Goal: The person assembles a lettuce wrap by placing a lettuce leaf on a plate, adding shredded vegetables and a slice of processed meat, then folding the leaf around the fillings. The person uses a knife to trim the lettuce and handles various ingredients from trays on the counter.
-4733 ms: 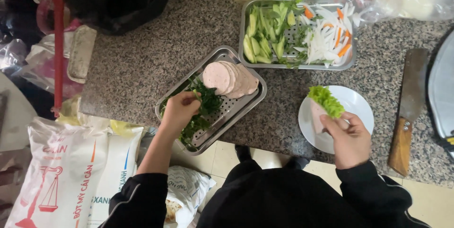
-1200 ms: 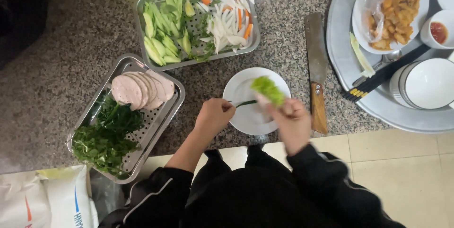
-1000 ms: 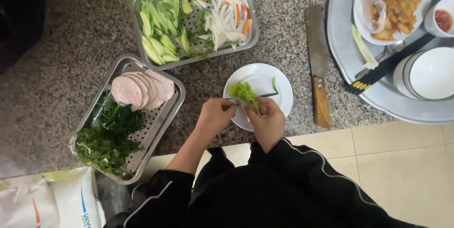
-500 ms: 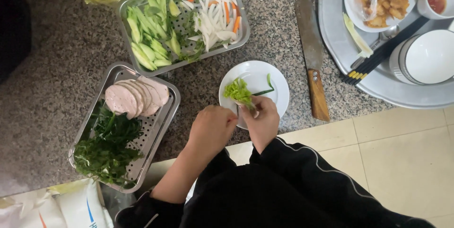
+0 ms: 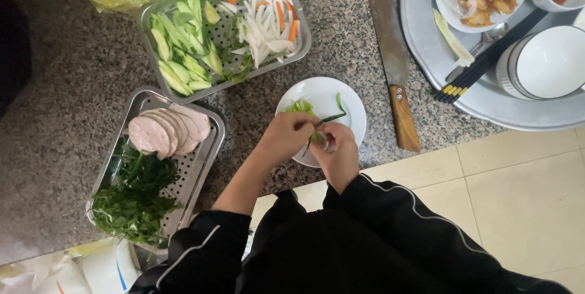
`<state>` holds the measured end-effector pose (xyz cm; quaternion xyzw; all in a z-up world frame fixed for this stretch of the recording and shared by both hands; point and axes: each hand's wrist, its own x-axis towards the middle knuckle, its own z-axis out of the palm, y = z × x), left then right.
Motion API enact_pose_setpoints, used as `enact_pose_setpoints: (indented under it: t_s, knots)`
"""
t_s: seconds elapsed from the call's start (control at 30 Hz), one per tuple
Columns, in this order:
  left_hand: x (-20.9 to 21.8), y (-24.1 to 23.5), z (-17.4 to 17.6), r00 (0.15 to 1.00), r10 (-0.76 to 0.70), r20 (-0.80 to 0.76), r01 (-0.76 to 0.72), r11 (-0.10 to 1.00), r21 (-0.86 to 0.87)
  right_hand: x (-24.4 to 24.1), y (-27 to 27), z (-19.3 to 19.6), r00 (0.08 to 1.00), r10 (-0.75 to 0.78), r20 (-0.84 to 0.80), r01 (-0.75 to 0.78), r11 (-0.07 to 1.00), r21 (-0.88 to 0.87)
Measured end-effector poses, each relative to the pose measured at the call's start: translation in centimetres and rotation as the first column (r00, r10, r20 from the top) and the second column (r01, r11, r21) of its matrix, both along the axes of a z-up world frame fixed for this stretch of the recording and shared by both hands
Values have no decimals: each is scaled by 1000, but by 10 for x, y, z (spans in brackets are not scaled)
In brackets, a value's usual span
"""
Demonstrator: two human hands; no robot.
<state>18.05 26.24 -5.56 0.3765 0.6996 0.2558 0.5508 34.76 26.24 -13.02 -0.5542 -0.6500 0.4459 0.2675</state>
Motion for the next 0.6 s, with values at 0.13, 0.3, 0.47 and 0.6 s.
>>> enact_pose_setpoints:
  t_s: [0.13, 0.3, 0.47, 0.6]
  knots:
    - [-2, -1, 3, 999, -50, -12, 50, 999, -9, 9, 4, -5, 999, 8, -37, -9, 1000, -27]
    - [1, -5, 3, 999, -33, 5, 33, 999, 15, 22, 14, -13, 997, 77, -31, -77, 997, -14]
    - [9, -17, -32, 999, 35, 33, -43, 958, 282, 22, 18, -25, 994, 111, 22, -111, 994, -7]
    - [14, -26, -42, 998, 54, 19, -57, 927, 371, 13, 19, -8, 998, 54, 19, -51, 990, -130]
